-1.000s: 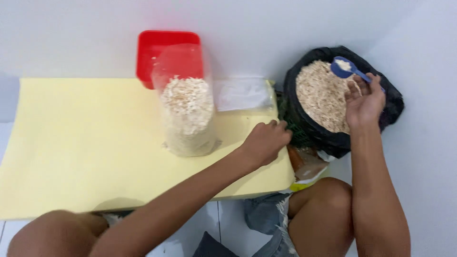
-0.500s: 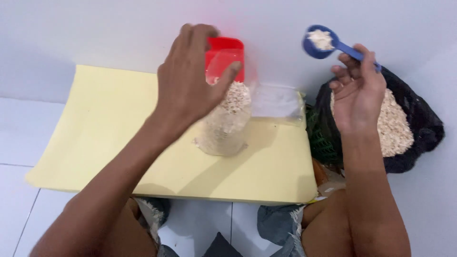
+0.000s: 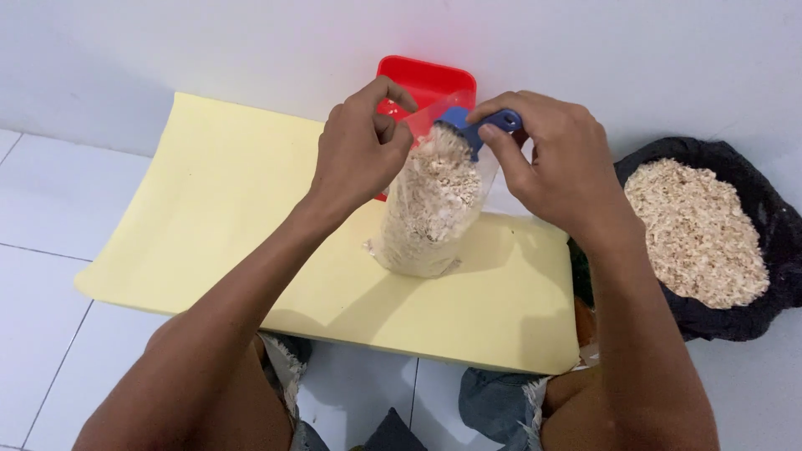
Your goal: The person uses a blue scoop to transfer wood shavings from a large black bag into a transparent plastic bag, weighing the filled bag on a red scale before setting aside empty plastic sleeves.
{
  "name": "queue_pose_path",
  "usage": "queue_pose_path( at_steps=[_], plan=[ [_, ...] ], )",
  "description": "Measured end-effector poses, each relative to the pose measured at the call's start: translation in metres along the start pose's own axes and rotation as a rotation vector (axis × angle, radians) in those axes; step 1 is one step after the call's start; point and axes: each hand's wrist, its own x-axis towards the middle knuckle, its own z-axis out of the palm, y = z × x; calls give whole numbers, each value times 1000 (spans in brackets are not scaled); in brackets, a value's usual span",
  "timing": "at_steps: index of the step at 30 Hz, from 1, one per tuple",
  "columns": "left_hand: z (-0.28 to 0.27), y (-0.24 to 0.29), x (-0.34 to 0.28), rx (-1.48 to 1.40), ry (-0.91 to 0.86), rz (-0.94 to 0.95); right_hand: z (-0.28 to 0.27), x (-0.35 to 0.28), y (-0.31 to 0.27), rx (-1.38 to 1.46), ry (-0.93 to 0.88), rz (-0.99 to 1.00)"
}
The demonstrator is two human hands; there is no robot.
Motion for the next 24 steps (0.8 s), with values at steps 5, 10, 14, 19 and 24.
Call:
queue_pose_path(
  at_steps=[5,10,14,19,24],
  plan=[
    [4,-1,0,-6,32,48,4,-2,1,70,25,-28],
    [6,-2,0,-54,56,114,3,-3,2,392,-45,90],
    [6,1,0,-81,53,94,4,-10,2,418,7,115],
    [7,0,-1,-96,48,110,-2,-13,-1,392,-38,150],
    [8,0,-1,-130,23,84,4,-13,4,228,-30,1]
  ],
)
